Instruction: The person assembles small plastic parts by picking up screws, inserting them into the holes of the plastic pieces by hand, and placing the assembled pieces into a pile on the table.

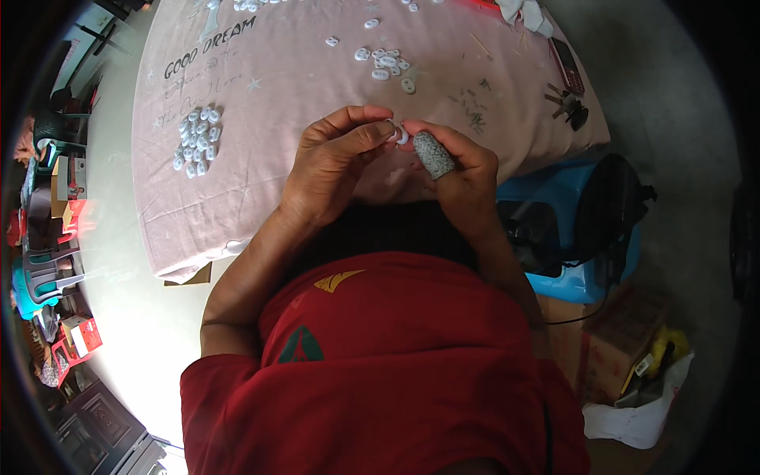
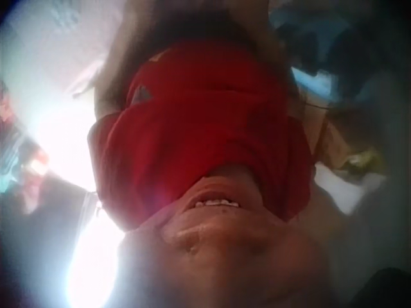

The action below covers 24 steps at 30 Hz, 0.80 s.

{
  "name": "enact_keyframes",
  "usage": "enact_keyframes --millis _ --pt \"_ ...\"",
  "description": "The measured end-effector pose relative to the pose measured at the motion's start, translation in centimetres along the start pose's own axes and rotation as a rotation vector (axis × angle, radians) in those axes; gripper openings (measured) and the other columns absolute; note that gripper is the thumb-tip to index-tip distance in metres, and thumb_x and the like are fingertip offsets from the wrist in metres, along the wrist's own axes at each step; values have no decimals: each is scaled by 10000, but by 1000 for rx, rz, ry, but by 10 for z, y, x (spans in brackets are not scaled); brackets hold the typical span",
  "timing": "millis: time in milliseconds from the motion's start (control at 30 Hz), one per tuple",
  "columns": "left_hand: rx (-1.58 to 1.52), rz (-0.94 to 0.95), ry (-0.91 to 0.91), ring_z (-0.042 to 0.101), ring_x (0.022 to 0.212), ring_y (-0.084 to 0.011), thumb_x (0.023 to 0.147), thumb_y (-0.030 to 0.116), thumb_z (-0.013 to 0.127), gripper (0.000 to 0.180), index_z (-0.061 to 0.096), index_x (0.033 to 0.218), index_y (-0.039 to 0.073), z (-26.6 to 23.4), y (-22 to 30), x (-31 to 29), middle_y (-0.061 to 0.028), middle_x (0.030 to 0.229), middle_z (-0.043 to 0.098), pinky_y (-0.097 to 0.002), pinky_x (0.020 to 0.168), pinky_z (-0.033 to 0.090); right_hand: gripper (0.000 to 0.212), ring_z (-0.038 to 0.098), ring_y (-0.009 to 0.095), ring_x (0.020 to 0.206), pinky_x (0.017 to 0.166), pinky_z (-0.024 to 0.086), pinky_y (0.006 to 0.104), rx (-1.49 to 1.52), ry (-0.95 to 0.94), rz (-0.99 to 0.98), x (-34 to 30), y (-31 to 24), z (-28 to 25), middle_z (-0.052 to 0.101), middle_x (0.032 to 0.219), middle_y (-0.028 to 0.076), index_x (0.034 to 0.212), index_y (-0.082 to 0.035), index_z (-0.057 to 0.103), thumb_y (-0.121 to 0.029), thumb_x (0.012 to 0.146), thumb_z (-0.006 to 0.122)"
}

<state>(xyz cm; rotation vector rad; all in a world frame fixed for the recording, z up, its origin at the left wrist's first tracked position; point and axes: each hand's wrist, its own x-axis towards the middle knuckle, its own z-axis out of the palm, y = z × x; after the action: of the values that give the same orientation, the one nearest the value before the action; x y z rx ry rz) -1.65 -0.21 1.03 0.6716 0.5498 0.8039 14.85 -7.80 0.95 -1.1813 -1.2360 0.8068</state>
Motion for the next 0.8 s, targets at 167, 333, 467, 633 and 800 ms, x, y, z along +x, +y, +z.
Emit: enact_keyframes --millis 167,333,467,633,800 --pt "55 36 -16 637 906 -150 869 9 642 184 637 1048 -31 -2 -4 3 -83 968 672 -261 863 509 332 624 170 1001 871 501 264 -14 5 67 1 10 -4 665 1028 98 1120 33 630 132 812 553" --pt "142 101 -12 631 891 -119 870 0 639 166 650 1035 -13 -1 -14 9 -65 951 679 -245 837 504 334 643 169 927 788 512 269 -15 48 48 3 20 -5 675 981 104 1075 24 640 119 759 591" --pt "291 169 -34 622 882 -92 878 -2 634 151 659 1026 9 5 -17 7 -49 944 682 -235 830 499 324 675 224 792 664 533 303 -421 92 -276 8 17 -6 683 906 117 1007 -17 667 58 693 645" --pt "319 195 -52 621 893 -90 880 0 633 141 659 1018 11 11 -18 6 -48 953 683 -235 837 497 287 656 218 772 663 524 305 -641 108 -441 8 8 -10 677 889 92 981 -17 669 48 701 660" --pt "303 238 -7 630 912 -115 883 10 633 139 655 1020 7 11 -11 7 -65 966 681 -256 864 492 222 625 130 726 595 487 239 -386 152 -113 5 9 -16 681 902 52 1009 -13 664 20 791 643"
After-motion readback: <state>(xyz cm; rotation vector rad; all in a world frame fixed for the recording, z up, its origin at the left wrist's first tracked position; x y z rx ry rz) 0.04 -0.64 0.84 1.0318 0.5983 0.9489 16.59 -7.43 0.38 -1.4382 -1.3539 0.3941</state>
